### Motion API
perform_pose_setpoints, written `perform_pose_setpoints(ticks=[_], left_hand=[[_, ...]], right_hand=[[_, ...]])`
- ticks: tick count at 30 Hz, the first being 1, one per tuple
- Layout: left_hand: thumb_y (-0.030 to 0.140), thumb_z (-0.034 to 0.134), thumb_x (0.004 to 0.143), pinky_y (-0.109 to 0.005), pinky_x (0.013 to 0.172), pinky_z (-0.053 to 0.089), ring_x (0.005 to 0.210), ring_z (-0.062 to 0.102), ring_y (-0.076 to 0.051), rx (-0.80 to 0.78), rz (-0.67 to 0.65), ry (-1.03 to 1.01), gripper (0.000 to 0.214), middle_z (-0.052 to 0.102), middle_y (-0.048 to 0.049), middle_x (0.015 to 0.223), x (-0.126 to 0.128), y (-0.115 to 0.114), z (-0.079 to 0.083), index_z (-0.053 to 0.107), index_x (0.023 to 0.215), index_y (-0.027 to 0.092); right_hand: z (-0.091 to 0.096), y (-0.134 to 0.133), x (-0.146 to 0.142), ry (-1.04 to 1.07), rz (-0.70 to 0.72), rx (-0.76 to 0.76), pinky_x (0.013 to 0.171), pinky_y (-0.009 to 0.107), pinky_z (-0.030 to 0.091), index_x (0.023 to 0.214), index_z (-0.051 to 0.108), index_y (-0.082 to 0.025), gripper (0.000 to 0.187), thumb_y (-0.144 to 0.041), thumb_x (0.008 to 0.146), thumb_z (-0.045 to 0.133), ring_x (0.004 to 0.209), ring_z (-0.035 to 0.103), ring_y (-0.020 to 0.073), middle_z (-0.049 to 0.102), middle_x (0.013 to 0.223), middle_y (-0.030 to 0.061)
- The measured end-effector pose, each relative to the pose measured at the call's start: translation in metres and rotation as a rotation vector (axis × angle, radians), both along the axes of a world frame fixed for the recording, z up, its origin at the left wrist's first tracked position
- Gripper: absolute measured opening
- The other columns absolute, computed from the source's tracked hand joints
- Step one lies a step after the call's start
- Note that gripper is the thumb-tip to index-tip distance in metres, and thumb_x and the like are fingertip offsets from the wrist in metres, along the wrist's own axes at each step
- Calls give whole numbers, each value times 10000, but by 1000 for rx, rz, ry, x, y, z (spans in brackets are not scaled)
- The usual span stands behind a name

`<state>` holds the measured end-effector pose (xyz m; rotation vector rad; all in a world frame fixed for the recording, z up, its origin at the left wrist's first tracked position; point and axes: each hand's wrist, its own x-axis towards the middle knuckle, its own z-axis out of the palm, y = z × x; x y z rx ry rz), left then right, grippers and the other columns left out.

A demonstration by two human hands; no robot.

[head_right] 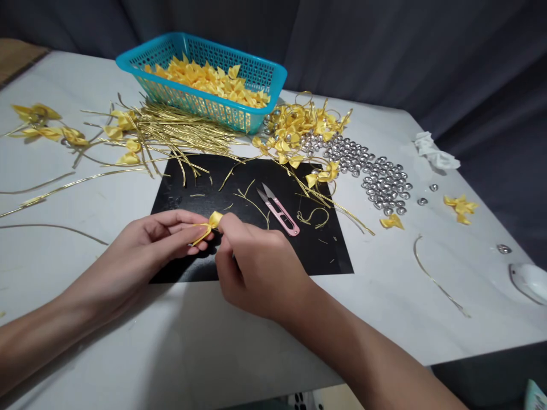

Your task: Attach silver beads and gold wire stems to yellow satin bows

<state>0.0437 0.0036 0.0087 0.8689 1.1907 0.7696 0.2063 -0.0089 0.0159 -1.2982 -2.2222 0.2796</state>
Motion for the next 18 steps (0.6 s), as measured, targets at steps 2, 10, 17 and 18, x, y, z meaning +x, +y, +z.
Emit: perform_pose_setpoints(ticks=[2, 10, 17, 18], left_hand=[[254, 686, 759, -133, 613, 454, 674, 584, -77, 1, 2, -4, 112, 666, 6, 712, 1, 1, 0, 668, 828, 167], [240, 698, 752, -100, 606, 464, 660, 590, -56, 3, 21, -20, 109, 663, 19, 706, -1, 0, 0, 666, 822, 162], [226, 703, 742, -107, 601, 486, 636, 613, -62, 54, 51, -46, 126, 683, 18, 672, 2, 1, -4, 657, 833, 152], [223, 708, 736, -112, 606, 492, 635, 618, -64, 48, 64, -51, 151, 687, 18, 671, 3, 1, -4, 654, 858, 152]], right_hand=[[0, 0, 0, -2, -3, 6, 400, 177, 253, 726, 534, -135, 108, -103, 769, 440, 383, 295, 44, 414, 483, -59], [-1, 0, 0, -26, -1, 20, 405, 176, 265, 741, 534, -129, 106, -103, 783, 440, 379, 319, 39, 462, 512, -54], [-4, 2, 0, -91, 29, 24, 450, 195, 310, 796, 565, -118, 137, -108, 795, 428, 428, 446, 63, 546, 557, -33], [-6, 2, 0, -96, 34, 21, 450, 198, 311, 802, 564, -117, 143, -110, 800, 421, 431, 455, 65, 558, 566, -30]])
